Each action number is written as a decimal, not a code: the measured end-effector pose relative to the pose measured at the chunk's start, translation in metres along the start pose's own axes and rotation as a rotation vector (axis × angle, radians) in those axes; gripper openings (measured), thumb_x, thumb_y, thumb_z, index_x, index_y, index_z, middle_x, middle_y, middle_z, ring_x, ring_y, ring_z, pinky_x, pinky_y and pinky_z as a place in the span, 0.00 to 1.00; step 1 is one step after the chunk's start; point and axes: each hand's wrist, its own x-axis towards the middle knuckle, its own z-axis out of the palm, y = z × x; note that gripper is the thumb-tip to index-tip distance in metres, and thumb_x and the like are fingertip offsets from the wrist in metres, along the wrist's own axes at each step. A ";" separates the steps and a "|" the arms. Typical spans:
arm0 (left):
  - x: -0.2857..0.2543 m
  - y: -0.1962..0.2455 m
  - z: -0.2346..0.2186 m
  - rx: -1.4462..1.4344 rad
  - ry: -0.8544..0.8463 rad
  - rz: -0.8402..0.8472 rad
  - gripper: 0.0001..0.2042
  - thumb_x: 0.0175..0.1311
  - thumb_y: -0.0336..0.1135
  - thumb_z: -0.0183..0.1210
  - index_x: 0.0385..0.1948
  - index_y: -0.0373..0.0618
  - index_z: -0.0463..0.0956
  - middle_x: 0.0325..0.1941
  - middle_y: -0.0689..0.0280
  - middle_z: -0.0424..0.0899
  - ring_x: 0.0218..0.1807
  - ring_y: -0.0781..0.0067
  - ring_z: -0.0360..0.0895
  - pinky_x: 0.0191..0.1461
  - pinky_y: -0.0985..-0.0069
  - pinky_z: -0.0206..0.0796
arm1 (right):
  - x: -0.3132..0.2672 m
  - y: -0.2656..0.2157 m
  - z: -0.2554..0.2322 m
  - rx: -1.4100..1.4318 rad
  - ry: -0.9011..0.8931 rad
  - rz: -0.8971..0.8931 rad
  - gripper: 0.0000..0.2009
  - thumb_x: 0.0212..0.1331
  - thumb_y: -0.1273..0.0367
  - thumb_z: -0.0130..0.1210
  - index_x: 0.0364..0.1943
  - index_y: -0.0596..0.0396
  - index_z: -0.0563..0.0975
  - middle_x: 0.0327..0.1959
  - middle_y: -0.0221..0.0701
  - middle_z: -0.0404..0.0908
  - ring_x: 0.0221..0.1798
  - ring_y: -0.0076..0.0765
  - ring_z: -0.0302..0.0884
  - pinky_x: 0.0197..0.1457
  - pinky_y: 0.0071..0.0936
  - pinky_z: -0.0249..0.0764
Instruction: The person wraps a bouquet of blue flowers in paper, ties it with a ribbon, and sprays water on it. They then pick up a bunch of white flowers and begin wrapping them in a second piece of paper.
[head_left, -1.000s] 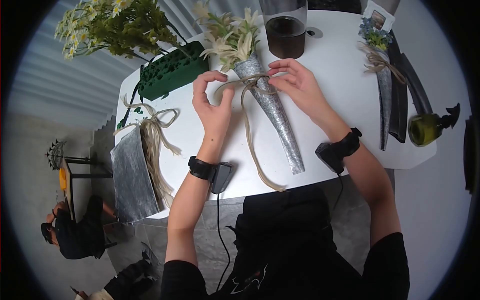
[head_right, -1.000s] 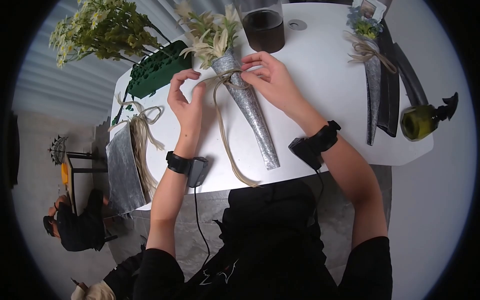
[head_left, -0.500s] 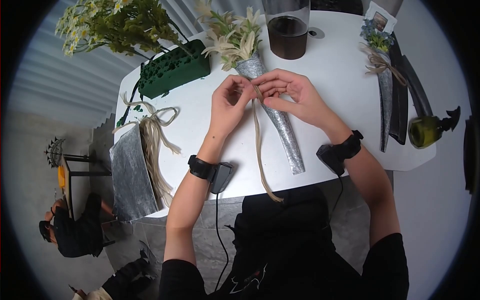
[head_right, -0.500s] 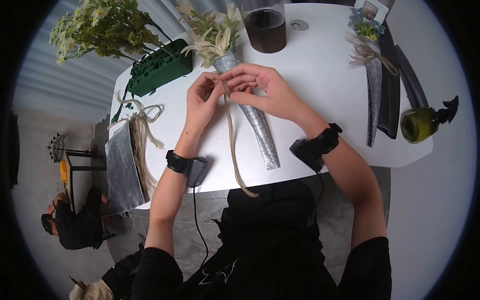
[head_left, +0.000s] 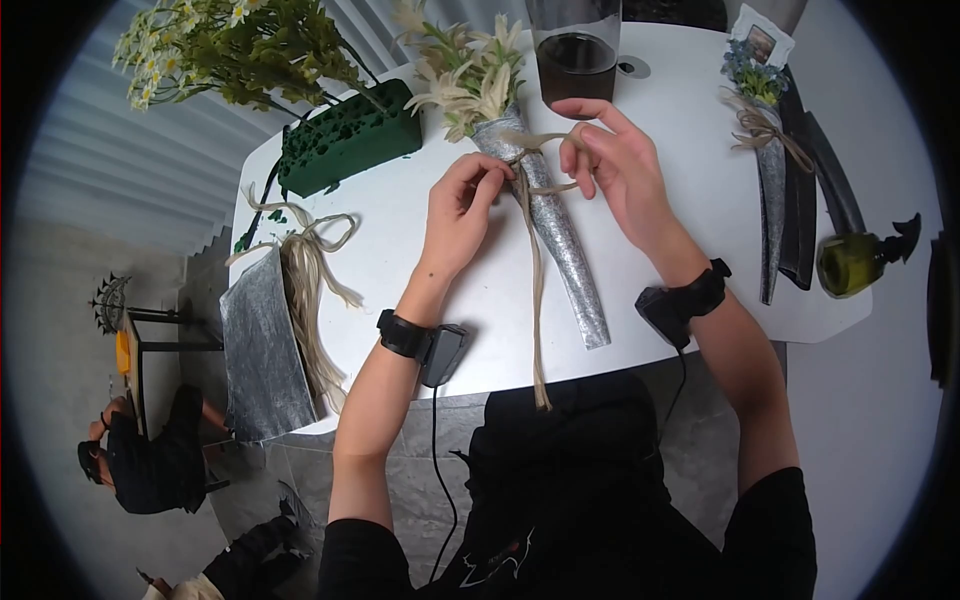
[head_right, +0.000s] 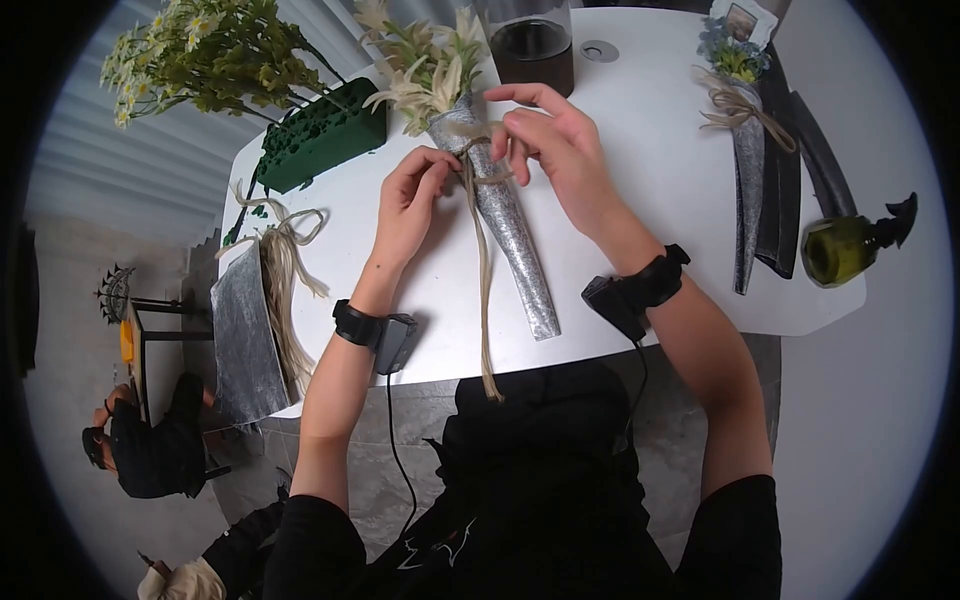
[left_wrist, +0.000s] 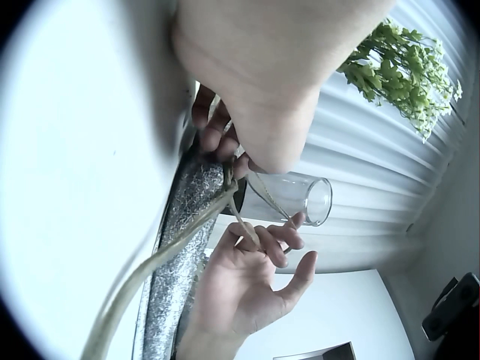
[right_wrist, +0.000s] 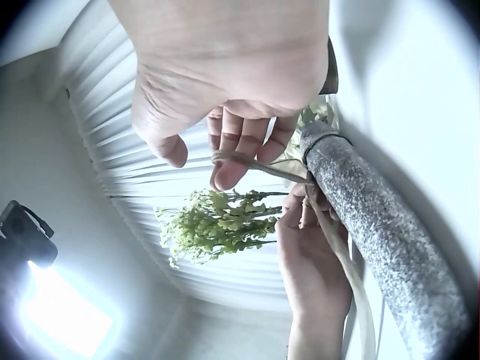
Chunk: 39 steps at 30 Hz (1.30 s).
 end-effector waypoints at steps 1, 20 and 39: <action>0.000 0.000 0.001 0.044 0.047 0.015 0.05 0.72 0.30 0.58 0.40 0.38 0.80 0.34 0.70 0.79 0.35 0.83 0.72 0.40 0.83 0.65 | 0.000 0.000 -0.002 0.000 0.000 0.000 0.20 0.71 0.65 0.48 0.61 0.64 0.71 0.32 0.30 0.78 0.27 0.17 0.68 0.36 0.15 0.66; 0.001 0.002 -0.008 0.543 0.238 0.125 0.11 0.60 0.30 0.67 0.42 0.38 0.84 0.28 0.67 0.76 0.26 0.78 0.71 0.31 0.79 0.65 | 0.006 0.015 -0.007 -0.159 0.291 -0.012 0.20 0.66 0.72 0.59 0.61 0.58 0.72 0.36 0.22 0.78 0.25 0.12 0.64 0.32 0.14 0.63; 0.002 -0.002 -0.010 0.433 0.266 0.094 0.32 0.55 0.32 0.71 0.63 0.39 0.70 0.52 0.62 0.76 0.41 0.75 0.80 0.36 0.79 0.70 | 0.005 0.045 -0.009 -0.263 -0.022 0.012 0.14 0.65 0.74 0.59 0.55 0.56 0.78 0.52 0.26 0.74 0.31 0.13 0.70 0.38 0.15 0.70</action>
